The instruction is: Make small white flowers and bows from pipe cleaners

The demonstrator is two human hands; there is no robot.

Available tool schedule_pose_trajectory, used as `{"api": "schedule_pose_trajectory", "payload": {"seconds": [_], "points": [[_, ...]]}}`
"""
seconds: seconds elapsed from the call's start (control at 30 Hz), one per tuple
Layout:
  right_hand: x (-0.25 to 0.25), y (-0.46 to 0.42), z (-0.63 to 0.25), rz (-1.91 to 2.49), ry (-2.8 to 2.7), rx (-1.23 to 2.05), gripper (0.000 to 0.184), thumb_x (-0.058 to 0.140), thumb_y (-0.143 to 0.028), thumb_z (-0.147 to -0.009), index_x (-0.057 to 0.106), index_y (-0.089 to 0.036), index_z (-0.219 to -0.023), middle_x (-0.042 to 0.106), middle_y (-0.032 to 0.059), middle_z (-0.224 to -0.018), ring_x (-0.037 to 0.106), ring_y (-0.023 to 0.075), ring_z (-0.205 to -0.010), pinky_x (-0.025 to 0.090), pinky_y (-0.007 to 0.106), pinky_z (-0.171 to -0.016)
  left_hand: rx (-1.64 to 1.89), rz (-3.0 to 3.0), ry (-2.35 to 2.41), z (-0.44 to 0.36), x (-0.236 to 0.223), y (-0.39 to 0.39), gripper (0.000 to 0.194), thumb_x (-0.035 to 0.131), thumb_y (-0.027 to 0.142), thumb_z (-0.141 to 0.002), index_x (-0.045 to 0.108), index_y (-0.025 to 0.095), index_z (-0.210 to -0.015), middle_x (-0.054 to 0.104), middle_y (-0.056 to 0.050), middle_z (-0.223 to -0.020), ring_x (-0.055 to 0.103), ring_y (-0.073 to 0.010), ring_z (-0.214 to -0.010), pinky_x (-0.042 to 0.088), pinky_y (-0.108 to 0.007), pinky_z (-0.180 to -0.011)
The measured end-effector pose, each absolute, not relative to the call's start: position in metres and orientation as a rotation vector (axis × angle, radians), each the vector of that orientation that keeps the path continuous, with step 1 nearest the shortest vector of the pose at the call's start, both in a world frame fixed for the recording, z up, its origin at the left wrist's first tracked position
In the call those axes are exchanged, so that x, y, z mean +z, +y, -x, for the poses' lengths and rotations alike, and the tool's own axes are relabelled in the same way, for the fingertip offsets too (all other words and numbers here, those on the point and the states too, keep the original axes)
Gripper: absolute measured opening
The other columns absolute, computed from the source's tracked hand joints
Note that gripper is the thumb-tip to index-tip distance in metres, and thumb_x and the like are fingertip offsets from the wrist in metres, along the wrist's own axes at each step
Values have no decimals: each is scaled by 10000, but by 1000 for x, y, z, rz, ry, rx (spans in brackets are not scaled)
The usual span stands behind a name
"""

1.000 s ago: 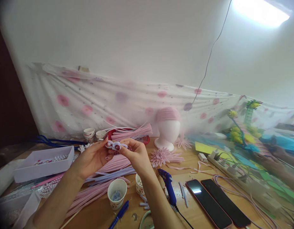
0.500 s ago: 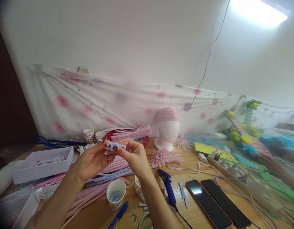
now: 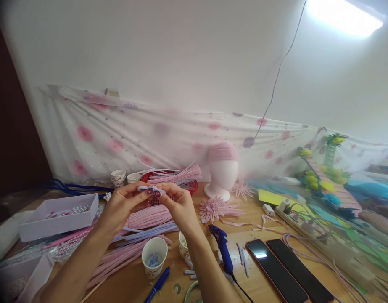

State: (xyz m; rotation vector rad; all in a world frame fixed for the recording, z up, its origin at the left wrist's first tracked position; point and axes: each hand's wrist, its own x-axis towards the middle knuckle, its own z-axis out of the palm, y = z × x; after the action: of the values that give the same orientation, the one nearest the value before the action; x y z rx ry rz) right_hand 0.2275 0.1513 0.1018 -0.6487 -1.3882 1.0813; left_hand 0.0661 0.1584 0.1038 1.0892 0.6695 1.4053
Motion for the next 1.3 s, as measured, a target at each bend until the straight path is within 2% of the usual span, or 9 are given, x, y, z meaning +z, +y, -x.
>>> {"api": "schedule_pose_trajectory", "payload": {"seconds": [0.13, 0.23, 0.33, 0.47, 0.6, 0.67, 0.77, 1.03, 1.3], "points": [[105, 151, -233, 612, -1471, 1178, 322, 797, -532, -809, 838, -244, -947, 803, 59, -1021, 695, 263, -1035, 466, 423, -1051, 1500, -1111, 720, -69, 103, 158, 315, 1007, 282, -502, 827, 164, -732, 777, -24, -768, 695, -157, -733, 579, -203, -673], [103, 153, -234, 635, -1394, 1203, 344, 813, -540, -782, 835, -230, -928, 805, 70, -972, 697, 275, -1028, 458, 431, -1052, 1533, -1063, 722, -70, 101, 160, 338, 1012, 234, -478, 822, 152, -746, 783, -22, -740, 704, -152, -711, 584, -202, -680], [101, 155, -235, 700, -1288, 1138, 359, 866, -540, -715, 820, -218, -867, 797, 56, -869, 705, 256, -935, 489, 398, -968, 1520, -988, 700, -68, 100, 163, 348, 1011, 227, -469, 815, 142, -744, 776, -10, -692, 693, -126, -624, 597, -206, -637], [101, 155, -235, 749, -1317, 1125, 382, 867, -549, -716, 784, -196, -839, 757, 26, -776, 669, 186, -775, 507, 319, -798, 1437, -929, 663, -66, 99, 166, 228, 963, 148, -543, 801, 126, -702, 769, -21, -665, 691, -115, -567, 610, -207, -600], [103, 154, -234, 774, -1376, 1138, 426, 867, -574, -700, 721, -179, -768, 627, -40, -603, 535, 108, -575, 437, 249, -603, 1388, -883, 634, -68, 98, 167, 141, 900, 83, -617, 794, 130, -698, 770, -29, -654, 701, -127, -567, 621, -214, -589], [103, 154, -234, 757, -1393, 1159, 430, 872, -566, -695, 689, -186, -778, 607, -51, -585, 516, 102, -539, 423, 246, -567, 1376, -857, 624, -70, 98, 166, 130, 886, 65, -631, 792, 125, -700, 776, -33, -662, 702, -122, -572, 619, -201, -585], [102, 153, -233, 718, -1439, 1173, 426, 874, -547, -694, 661, -198, -815, 672, -13, -653, 595, 142, -586, 461, 268, -578, 1360, -822, 610, -70, 99, 165, 121, 874, 43, -645, 790, 109, -702, 780, -40, -661, 703, -114, -577, 614, -177, -581], [96, 152, -234, 834, -1577, 622, 98, 712, -308, -848, 699, -216, -819, 710, 17, -749, 606, 177, -674, 461, 294, -645, 1317, -765, 580, -73, 99, 162, 110, 846, 31, -690, 781, 118, -709, 789, -22, -680, 720, -105, -588, 620, -161, -600], [92, 152, -226, 845, -1533, 426, 79, 659, -243, -886, 717, -228, -834, 749, 22, -782, 652, 187, -692, 472, 291, -663, 1247, -787, 579, -71, 98, 161, 119, 845, 80, -730, 745, 143, -742, 779, -33, -658, 734, -135, -556, 607, -181, -548]]}}
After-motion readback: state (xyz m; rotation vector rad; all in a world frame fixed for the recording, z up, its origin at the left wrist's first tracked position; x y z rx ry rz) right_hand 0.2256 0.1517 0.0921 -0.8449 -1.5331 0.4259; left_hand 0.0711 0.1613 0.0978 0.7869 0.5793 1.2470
